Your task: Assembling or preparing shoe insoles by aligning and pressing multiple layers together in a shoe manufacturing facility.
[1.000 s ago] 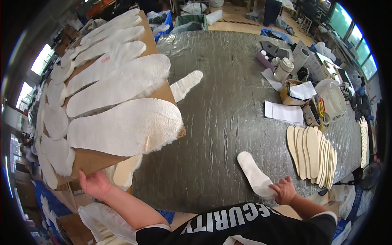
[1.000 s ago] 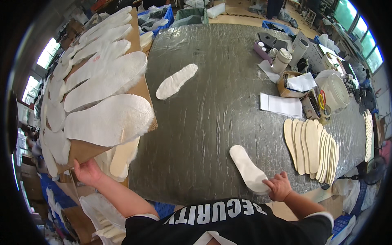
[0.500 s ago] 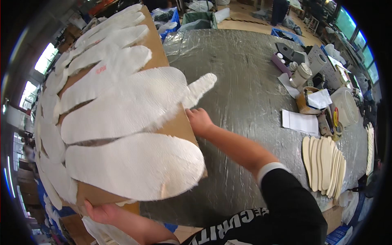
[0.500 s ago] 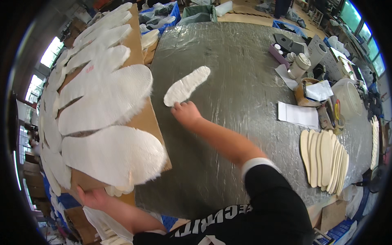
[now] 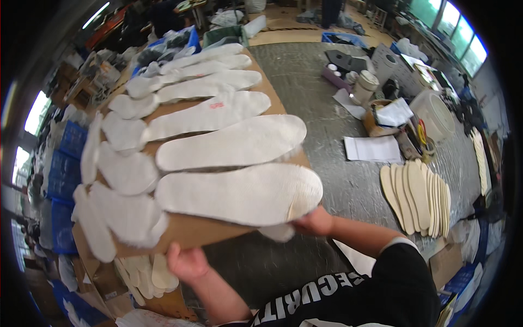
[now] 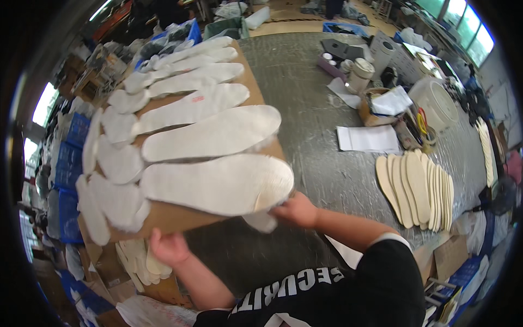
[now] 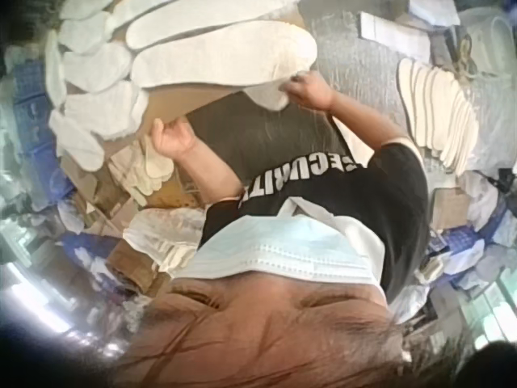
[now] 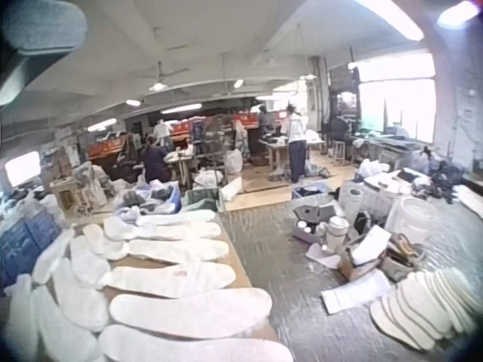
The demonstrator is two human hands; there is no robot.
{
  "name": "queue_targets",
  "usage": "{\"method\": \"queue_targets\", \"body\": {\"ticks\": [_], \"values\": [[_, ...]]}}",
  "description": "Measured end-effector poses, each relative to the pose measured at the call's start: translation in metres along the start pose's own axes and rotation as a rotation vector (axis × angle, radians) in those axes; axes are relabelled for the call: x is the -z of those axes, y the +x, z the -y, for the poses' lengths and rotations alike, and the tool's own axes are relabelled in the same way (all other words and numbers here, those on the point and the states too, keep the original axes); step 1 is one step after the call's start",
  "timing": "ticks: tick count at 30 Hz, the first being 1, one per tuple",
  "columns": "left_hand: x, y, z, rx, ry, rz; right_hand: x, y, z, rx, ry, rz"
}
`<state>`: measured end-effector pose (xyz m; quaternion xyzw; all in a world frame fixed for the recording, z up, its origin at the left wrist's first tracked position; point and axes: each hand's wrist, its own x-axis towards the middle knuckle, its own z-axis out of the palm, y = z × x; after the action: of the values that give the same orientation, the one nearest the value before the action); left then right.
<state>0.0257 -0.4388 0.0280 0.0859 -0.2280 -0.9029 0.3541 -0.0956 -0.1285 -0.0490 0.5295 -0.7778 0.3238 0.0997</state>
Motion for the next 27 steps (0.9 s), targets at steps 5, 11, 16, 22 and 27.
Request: {"method": "queue_targets", "body": {"ticks": [5, 11, 16, 22, 27], "values": [[-0.013, -0.015, 0.095, 0.229, -0.08, -0.013, 0.083, -0.111, 0.067, -0.465, 0.363, -0.035], [-0.006, -0.05, 0.204, 0.422, -0.013, -0.128, 0.107, -0.193, 0.095, -0.871, 0.354, -0.284], [0.029, -0.064, 0.224, 0.691, 0.142, -0.021, 0.115, -0.238, 0.149, -0.97, -0.124, -0.382], [0.029, -0.11, 0.162, 0.837, 0.876, 0.146, 0.111, -0.291, 0.164, -1.41, 0.075, -0.326], [0.011, -0.212, 0.136, 0.676, 1.677, 0.847, 0.113, -0.285, 0.147, -1.447, 0.19, -0.269]]}}
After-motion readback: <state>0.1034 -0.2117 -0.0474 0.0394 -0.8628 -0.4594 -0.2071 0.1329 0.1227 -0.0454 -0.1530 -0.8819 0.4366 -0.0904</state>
